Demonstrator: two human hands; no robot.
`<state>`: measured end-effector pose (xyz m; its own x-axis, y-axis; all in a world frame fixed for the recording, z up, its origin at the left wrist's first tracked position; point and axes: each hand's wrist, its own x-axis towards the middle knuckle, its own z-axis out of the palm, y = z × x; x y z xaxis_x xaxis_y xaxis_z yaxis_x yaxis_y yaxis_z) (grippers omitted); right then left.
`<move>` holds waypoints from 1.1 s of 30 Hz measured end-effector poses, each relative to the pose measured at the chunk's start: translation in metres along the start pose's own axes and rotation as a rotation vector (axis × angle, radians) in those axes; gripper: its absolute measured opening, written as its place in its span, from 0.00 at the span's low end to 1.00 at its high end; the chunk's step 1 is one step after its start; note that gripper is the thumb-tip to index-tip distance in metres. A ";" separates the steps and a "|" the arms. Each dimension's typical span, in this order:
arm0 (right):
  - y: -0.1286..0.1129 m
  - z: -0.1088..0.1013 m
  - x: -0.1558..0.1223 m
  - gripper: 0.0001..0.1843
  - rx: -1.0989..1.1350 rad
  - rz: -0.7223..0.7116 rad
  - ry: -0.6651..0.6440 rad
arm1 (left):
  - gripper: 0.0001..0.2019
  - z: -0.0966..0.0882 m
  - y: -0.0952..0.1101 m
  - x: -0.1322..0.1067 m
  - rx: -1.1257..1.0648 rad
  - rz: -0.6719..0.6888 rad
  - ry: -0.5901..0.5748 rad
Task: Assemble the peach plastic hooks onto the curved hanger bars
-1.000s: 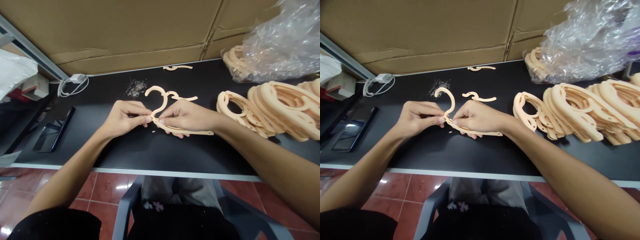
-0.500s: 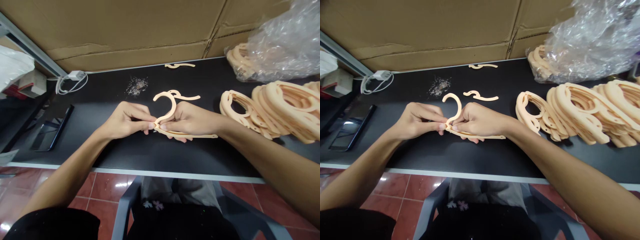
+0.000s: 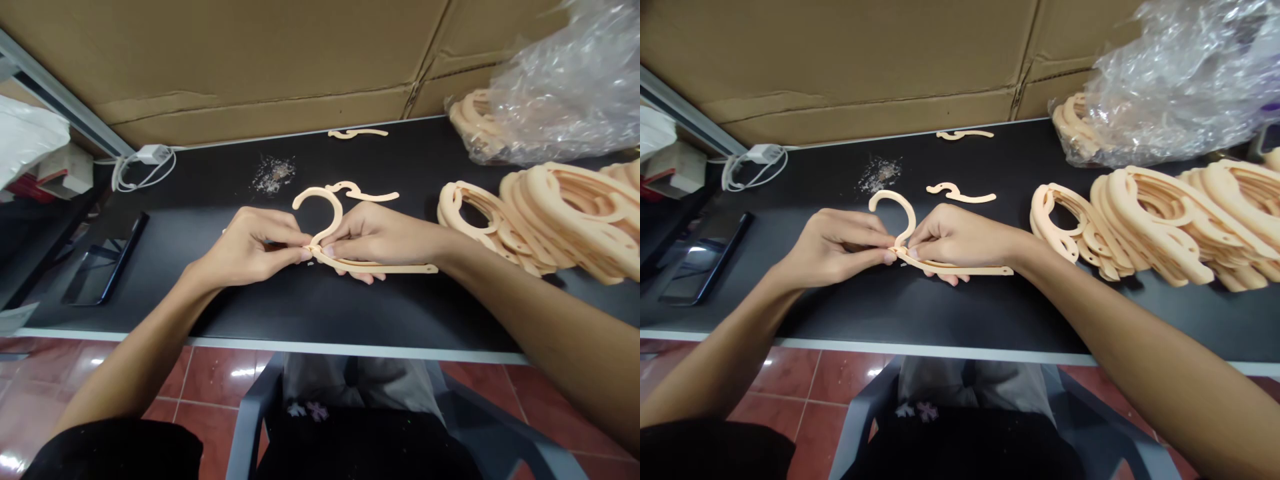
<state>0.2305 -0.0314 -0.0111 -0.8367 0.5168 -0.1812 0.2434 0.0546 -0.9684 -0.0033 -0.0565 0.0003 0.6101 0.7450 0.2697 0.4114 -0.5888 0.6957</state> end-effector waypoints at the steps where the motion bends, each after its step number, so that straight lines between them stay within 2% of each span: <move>1: -0.001 0.001 0.000 0.12 0.009 0.013 0.000 | 0.08 0.000 0.000 0.000 0.011 -0.007 0.002; 3: -0.005 0.002 0.001 0.12 0.025 0.031 0.000 | 0.09 0.000 0.000 0.000 0.020 -0.020 0.014; 5: -0.009 0.003 0.002 0.12 0.018 0.012 0.066 | 0.11 -0.001 0.000 0.000 0.016 -0.029 0.060; 7: -0.010 0.000 0.003 0.11 -0.036 -0.057 0.284 | 0.11 -0.002 -0.001 0.000 0.024 -0.020 0.174; 9: -0.010 -0.007 0.003 0.11 -0.161 -0.134 0.612 | 0.11 -0.004 -0.003 0.000 0.054 -0.002 0.312; 11: -0.006 -0.017 0.002 0.12 -0.376 -0.141 0.890 | 0.11 -0.005 -0.006 0.000 0.074 -0.009 0.414; 13: -0.001 -0.027 0.001 0.14 -0.628 -0.065 1.011 | 0.10 -0.005 -0.011 0.001 0.062 -0.048 0.488; 15: 0.006 -0.031 0.001 0.16 -0.824 0.025 0.995 | 0.09 -0.007 -0.017 0.001 0.028 -0.091 0.566; 17: 0.013 -0.030 0.004 0.18 -0.951 0.071 0.909 | 0.09 -0.009 -0.024 0.002 0.002 -0.131 0.625; 21: 0.022 -0.021 0.009 0.21 -1.107 0.118 0.779 | 0.10 -0.014 -0.036 0.003 -0.017 -0.189 0.666; 25: 0.022 -0.019 0.011 0.19 -1.114 0.125 0.763 | 0.11 -0.016 -0.042 0.003 0.002 -0.309 0.649; 29: 0.019 -0.022 0.010 0.15 -1.009 0.120 0.725 | 0.13 -0.016 -0.042 0.004 0.109 -0.453 0.607; 33: 0.020 -0.023 0.010 0.20 -0.991 0.120 0.738 | 0.10 -0.020 -0.048 0.002 0.315 -0.559 0.526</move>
<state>0.2384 -0.0055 -0.0283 -0.3862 0.9024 0.1910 0.8333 0.4301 -0.3472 -0.0350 -0.0204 -0.0188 -0.1046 0.9573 0.2696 0.7780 -0.0901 0.6217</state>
